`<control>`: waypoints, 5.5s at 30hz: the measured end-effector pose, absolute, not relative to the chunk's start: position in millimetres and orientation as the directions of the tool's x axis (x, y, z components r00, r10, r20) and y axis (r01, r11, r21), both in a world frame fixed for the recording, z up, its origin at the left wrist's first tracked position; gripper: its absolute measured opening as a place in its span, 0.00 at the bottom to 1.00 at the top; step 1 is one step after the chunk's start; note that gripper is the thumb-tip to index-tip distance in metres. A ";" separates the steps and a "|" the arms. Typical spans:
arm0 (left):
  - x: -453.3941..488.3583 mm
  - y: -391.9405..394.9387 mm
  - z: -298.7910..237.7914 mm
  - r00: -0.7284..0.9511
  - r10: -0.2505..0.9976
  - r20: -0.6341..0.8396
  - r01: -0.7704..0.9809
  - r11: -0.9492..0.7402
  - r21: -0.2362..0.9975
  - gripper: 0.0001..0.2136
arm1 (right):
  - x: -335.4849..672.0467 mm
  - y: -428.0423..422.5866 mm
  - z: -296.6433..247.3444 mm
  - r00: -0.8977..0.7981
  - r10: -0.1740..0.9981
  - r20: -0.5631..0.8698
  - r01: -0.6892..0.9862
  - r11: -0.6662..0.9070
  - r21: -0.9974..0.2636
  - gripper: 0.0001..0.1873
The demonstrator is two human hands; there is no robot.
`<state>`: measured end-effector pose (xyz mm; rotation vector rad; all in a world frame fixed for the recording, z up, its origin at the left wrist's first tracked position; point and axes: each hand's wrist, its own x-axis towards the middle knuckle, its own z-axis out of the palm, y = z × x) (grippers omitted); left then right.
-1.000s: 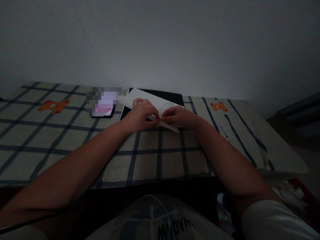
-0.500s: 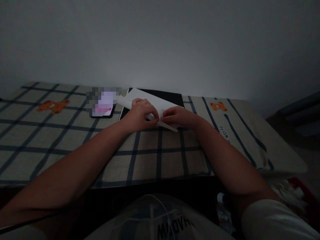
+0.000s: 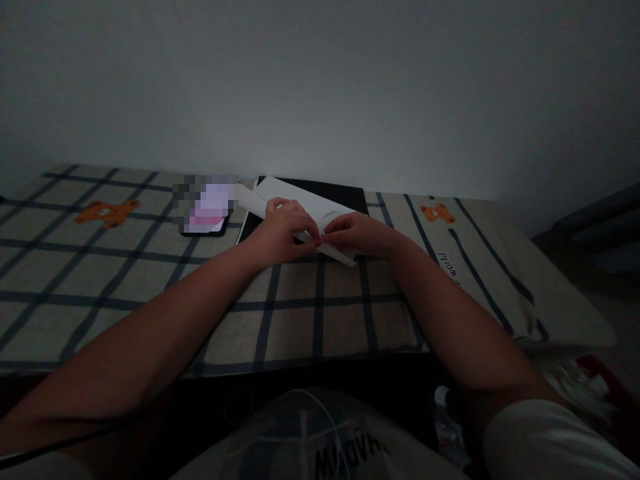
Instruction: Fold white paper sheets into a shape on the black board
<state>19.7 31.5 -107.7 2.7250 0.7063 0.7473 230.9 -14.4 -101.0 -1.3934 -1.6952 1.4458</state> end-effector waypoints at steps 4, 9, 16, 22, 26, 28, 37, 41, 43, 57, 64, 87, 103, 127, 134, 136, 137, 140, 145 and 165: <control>19.9 30.4 -106.2 0.763 0.499 0.411 0.382 -0.861 0.336 0.07 | 232.4 -13.4 -101.0 -0.362 0.902 -0.234 0.369 -0.092 -0.925 0.14; 19.6 29.7 -105.9 0.778 0.470 0.417 0.349 -0.875 0.335 0.07 | 234.2 -13.4 -102.1 -0.397 0.900 -0.180 0.424 0.006 -0.906 0.14; 18.8 31.1 -107.9 0.767 0.485 0.420 0.351 -0.865 0.358 0.07 | 231.7 -10.1 -109.7 -0.422 0.906 -0.030 0.420 0.165 -0.892 0.14; 17.6 29.8 -102.0 0.731 0.529 0.431 0.395 -0.843 0.365 0.07 | 231.8 -13.9 -102.9 -0.374 0.921 -0.104 0.326 0.025 -0.945 0.12; 18.4 28.6 -100.9 0.740 0.529 0.414 0.403 -0.843 0.357 0.06 | 229.6 -19.1 -95.4 -0.351 0.909 -0.226 0.335 -0.104 -0.937 0.11; 18.9 28.9 -102.2 0.743 0.526 0.412 0.400 -0.844 0.357 0.07 | 229.1 -20.2 -94.0 -0.334 0.915 -0.228 0.365 -0.098 -0.926 0.12; 19.1 31.8 -108.9 0.762 0.501 0.410 0.368 -0.856 0.363 0.08 | 231.9 -15.5 -100.8 -0.388 0.914 -0.116 0.457 0.081 -0.886 0.15; 19.4 30.1 -106.6 0.755 0.516 0.405 0.373 -0.846 0.381 0.08 | 228.7 -14.1 -104.3 -0.400 0.916 -0.035 0.441 0.159 -0.883 0.14; 19.4 30.0 -105.8 0.753 0.515 0.409 0.372 -0.846 0.381 0.08 | 229.1 -13.6 -105.3 -0.392 0.920 -0.026 0.415 0.151 -0.897 0.14; 18.6 31.6 -105.9 0.751 0.511 0.419 0.381 -0.853 0.356 0.08 | 235.4 -14.9 -101.1 -0.392 0.895 -0.212 0.380 -0.052 -0.924 0.16; 19.3 34.4 -108.9 0.771 0.491 0.405 0.369 -0.863 0.344 0.09 | 233.6 -11.6 -106.4 -0.426 0.896 -0.130 0.368 0.040 -0.929 0.13; 18.1 34.5 -107.7 0.766 0.484 0.423 0.362 -0.869 0.338 0.08 | 232.6 -14.7 -99.3 -0.379 0.880 -0.286 0.289 -0.180 -0.940 0.10; 18.2 34.3 -104.9 0.735 0.541 0.409 0.400 -0.833 0.382 0.07 | 235.4 -11.3 -106.6 -0.374 0.921 -0.111 0.340 0.025 -0.940 0.14; 19.0 33.7 -107.5 0.742 0.525 0.418 0.378 -0.842 0.385 0.07 | 234.0 -8.3 -111.9 -0.407 0.913 -0.036 0.317 0.104 -0.943 0.12; 19.9 30.1 -102.5 0.728 0.551 0.408 0.412 -0.827 0.382 0.05 | 236.7 -13.1 -104.3 -0.397 0.886 -0.239 0.318 -0.111 -0.942 0.12; 20.4 29.4 -102.3 0.726 0.557 0.403 0.421 -0.823 0.380 0.05 | 236.4 -13.3 -103.6 -0.393 0.883 -0.257 0.311 -0.136 -0.941 0.11; 20.6 29.4 -102.8 0.727 0.557 0.402 0.422 -0.824 0.379 0.06 | 236.2 -13.2 -103.7 -0.389 0.885 -0.256 0.314 -0.133 -0.940 0.11; 20.8 30.2 -105.1 0.733 0.545 0.407 0.411 -0.831 0.375 0.07 | 235.8 -12.5 -104.7 -0.375 0.895 -0.243 0.341 -0.110 -0.934 0.12; 20.0 31.7 -107.5 0.745 0.523 0.413 0.388 -0.844 0.370 0.08 | 235.1 -12.5 -105.6 -0.374 0.894 -0.248 0.336 -0.119 -0.934 0.13; 20.1 30.4 -104.0 0.750 0.538 0.385 0.410 -0.835 0.367 0.07 | 232.2 -15.4 -102.4 -0.370 0.883 -0.288 0.259 -0.199 -0.945 0.09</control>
